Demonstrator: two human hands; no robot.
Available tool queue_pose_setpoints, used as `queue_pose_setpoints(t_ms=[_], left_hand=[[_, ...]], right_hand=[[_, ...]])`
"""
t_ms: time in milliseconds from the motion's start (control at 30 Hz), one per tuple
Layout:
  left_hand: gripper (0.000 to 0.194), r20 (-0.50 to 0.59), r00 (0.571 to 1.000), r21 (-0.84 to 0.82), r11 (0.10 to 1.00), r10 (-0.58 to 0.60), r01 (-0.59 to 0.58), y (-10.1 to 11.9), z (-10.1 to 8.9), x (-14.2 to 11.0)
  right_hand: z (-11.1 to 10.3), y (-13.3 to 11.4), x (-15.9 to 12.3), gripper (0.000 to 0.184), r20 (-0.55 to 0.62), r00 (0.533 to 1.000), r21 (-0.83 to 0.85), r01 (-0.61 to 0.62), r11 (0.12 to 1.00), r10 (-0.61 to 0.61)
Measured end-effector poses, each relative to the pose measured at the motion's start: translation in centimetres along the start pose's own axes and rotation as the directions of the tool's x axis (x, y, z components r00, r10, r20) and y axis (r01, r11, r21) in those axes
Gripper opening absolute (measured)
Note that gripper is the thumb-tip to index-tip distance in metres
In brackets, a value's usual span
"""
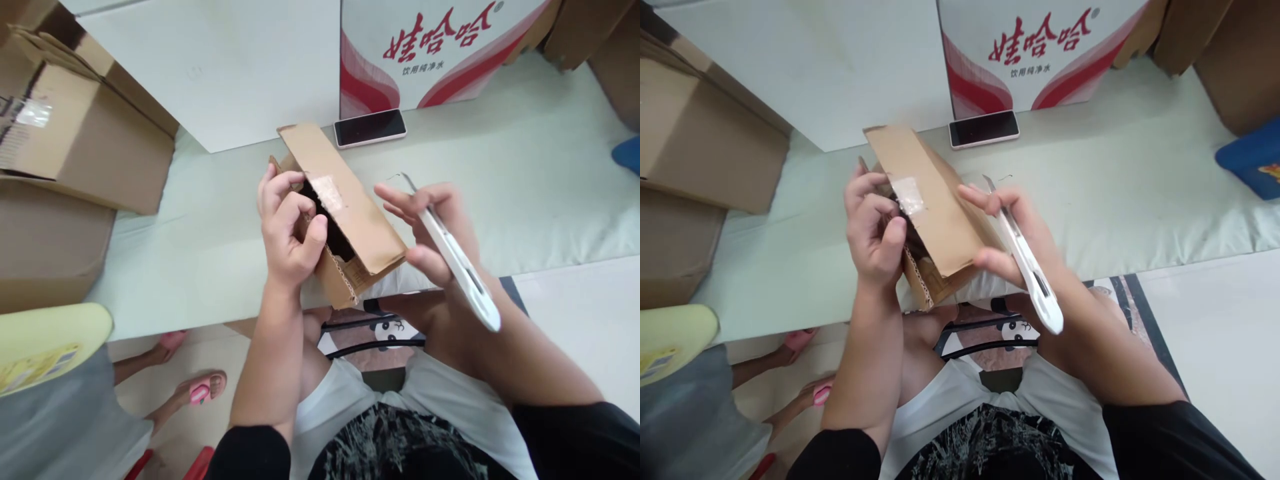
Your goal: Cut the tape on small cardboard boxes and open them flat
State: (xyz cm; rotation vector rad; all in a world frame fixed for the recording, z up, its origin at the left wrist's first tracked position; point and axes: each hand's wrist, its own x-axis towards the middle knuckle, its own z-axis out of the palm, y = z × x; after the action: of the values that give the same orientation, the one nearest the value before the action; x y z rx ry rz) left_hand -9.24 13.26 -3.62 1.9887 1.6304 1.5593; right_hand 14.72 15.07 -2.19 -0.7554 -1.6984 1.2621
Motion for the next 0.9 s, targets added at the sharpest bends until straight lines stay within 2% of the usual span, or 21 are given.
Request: queue_pose_setpoints(t_ms=[67, 133, 200, 300, 367, 433, 533, 600, 667, 800, 833, 900], left_hand=[[0.037, -0.033, 0.999, 0.013, 0.999, -0.041, 0.041, 0.2, 0.2, -0.1], [0.038, -0.058, 0.997, -0.015, 0.998, -0.058, 0.058, 0.6, 0.3, -0.2], [0.042, -0.101, 0.994, -0.049, 0.998, -0.051, 0.046, 1.1, 0.3, -0.3], [0.047, -0.195, 0.981, -0.041, 0.999, -0.017, 0.009, 1.8, 0.1, -0.3], [0.044, -0.252, 0.968, -0.062, 0.998, 0.015, -0.031, 1.8, -0.1, -0.2], [0.039, -0.275, 0.961, -0.11, 0.993, 0.019, -0.051, 1.6, -0.3, -0.3], [0.034, -0.235, 0.969, -0.109, 0.993, -0.078, 0.053, 1.0, -0.9, -0.4], [0.028, -0.192, 0.969, -0.1, 0.986, -0.153, 0.136, 0.8, -1.3, -0.5], [0.02, -0.176, 0.965, -0.127, 0.977, -0.193, 0.172, 0.6, -1.6, -0.5], [0.01, -0.201, 0.951, -0.16, 0.966, -0.235, 0.205, -0.5, -2.5, -0.3], [0.012, -0.194, 0.946, -0.161, 0.96, -0.258, 0.229, -1.1, -2.8, -0.4], [0.015, -0.164, 0.931, -0.167, 0.939, -0.327, 0.301, -2.5, -3.3, -0.6]], right_hand=[[0.1, -0.9, -0.2, 0.056, 0.08, 0.987, 0.02, 0.137, 0.99, -0.139], [0.4, -1.4, -0.3, 0.048, 0.112, 0.977, -0.014, 0.183, 0.983, -0.18], [0.9, -1.6, -0.3, 0.039, 0.043, 0.984, -0.074, 0.175, 0.982, -0.172], [1.4, -1.5, -0.2, 0.027, -0.17, 0.967, -0.179, 0.159, 0.971, -0.189], [1.3, -1.4, 0.1, 0.024, -0.322, 0.912, -0.289, 0.159, 0.944, -0.252], [0.9, -1.3, 0.4, 0.026, -0.443, 0.839, -0.397, 0.131, 0.908, -0.315], [0.1, -0.8, 1.1, 0.036, -0.559, 0.748, -0.436, 0.102, 0.894, -0.358], [-0.3, -0.4, 1.5, 0.04, -0.584, 0.731, -0.402, 0.118, 0.908, -0.354], [-0.5, -0.1, 1.7, 0.043, -0.578, 0.742, -0.37, 0.13, 0.92, -0.338], [0.0, 0.2, 1.5, 0.048, -0.467, 0.845, -0.251, 0.155, 0.956, -0.26], [0.0, 0.4, 1.4, 0.046, -0.446, 0.869, -0.203, 0.133, 0.97, -0.213], [-0.1, 1.1, 1.4, 0.039, -0.46, 0.882, -0.135, 0.039, 0.99, -0.098]])
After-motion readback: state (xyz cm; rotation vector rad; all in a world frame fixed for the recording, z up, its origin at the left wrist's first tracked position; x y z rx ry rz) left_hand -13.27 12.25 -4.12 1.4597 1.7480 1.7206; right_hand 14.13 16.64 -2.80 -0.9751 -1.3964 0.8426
